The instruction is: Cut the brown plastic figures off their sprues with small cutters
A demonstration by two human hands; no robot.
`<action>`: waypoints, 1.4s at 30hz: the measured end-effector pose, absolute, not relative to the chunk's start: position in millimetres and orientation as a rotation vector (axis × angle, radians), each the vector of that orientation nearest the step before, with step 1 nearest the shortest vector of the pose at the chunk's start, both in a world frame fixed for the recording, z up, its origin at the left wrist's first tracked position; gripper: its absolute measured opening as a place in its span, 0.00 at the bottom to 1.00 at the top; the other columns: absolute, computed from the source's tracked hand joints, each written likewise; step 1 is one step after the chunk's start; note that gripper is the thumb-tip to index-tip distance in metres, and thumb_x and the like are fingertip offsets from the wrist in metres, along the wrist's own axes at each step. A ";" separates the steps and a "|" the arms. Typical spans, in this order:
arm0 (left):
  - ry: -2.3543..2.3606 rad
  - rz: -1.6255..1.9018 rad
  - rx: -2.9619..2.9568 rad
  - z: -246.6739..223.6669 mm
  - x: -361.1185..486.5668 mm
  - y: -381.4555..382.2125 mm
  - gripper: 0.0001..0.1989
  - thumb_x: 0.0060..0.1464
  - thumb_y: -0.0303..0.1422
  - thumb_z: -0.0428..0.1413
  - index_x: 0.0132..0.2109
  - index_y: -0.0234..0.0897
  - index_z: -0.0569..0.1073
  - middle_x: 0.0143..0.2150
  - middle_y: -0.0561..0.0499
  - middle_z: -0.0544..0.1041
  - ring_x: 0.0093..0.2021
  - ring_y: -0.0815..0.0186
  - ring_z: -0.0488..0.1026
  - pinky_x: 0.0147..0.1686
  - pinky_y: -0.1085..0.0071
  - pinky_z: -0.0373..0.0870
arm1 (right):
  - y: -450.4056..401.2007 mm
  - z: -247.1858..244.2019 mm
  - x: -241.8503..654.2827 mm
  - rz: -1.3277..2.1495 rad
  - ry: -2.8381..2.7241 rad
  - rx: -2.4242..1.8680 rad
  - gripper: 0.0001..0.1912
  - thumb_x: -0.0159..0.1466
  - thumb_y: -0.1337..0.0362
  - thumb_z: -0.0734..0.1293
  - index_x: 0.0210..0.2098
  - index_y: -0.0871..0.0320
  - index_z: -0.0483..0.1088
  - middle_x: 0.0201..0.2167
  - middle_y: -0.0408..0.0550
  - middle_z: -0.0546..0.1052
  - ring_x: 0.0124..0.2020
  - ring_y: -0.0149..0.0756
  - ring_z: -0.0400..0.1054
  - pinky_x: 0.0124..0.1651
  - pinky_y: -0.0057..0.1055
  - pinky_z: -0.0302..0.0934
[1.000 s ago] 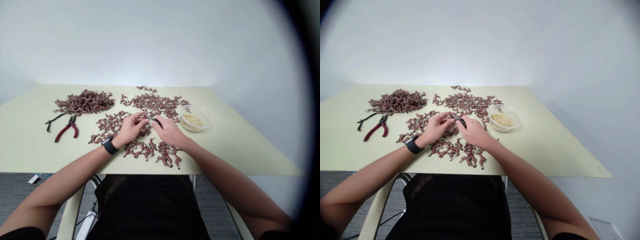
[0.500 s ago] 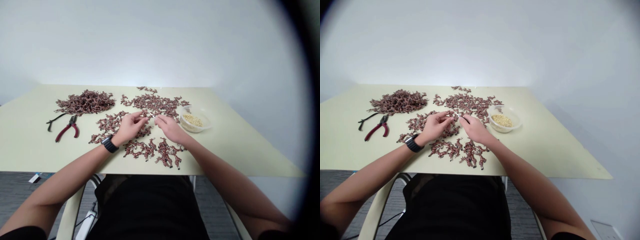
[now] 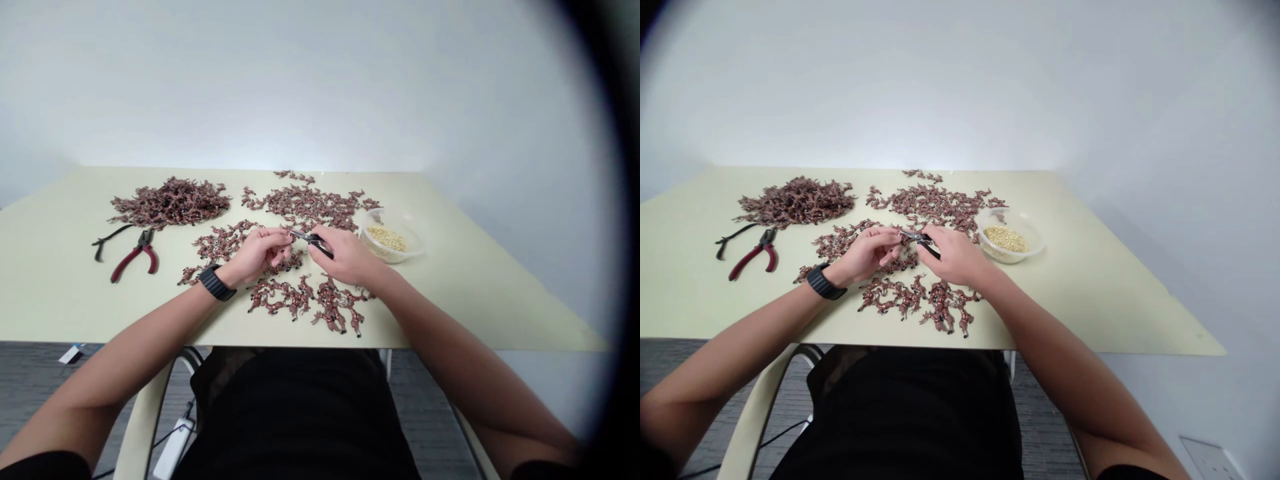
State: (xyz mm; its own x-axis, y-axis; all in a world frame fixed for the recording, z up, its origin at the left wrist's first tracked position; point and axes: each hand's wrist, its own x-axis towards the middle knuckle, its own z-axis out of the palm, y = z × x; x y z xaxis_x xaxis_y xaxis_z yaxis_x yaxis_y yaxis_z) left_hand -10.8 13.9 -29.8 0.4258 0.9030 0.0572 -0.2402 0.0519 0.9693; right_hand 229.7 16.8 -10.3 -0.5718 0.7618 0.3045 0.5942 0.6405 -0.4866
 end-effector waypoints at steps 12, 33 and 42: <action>0.655 0.964 1.212 -30.5 -13.7 15.5 0.14 0.61 0.32 0.63 0.28 0.31 0.74 0.24 0.53 0.74 0.17 0.77 0.61 0.19 0.75 0.54 | 16.7 -11.8 231.3 0.407 -2.416 -1.059 0.12 0.74 0.53 0.59 0.43 0.54 0.66 0.37 0.48 0.76 0.35 0.39 0.67 0.39 0.35 0.55; 1.172 1.158 2.113 -29.8 -8.8 2.6 0.22 0.66 0.37 0.59 0.64 0.35 0.76 0.28 0.53 0.73 0.26 0.68 0.63 0.31 0.73 0.61 | 6.8 -14.6 211.7 1.248 -1.958 -1.193 0.19 0.74 0.49 0.57 0.32 0.53 0.59 0.26 0.41 0.61 0.25 0.32 0.53 0.27 0.31 0.48; 1.044 1.101 1.702 -27.4 -6.7 10.1 0.20 0.67 0.41 0.57 0.60 0.34 0.77 0.36 0.48 0.79 0.27 0.69 0.69 0.32 0.71 0.67 | 14.7 -10.8 220.7 0.944 -2.022 -1.217 0.19 0.75 0.48 0.57 0.35 0.54 0.63 0.30 0.44 0.69 0.29 0.35 0.60 0.32 0.32 0.51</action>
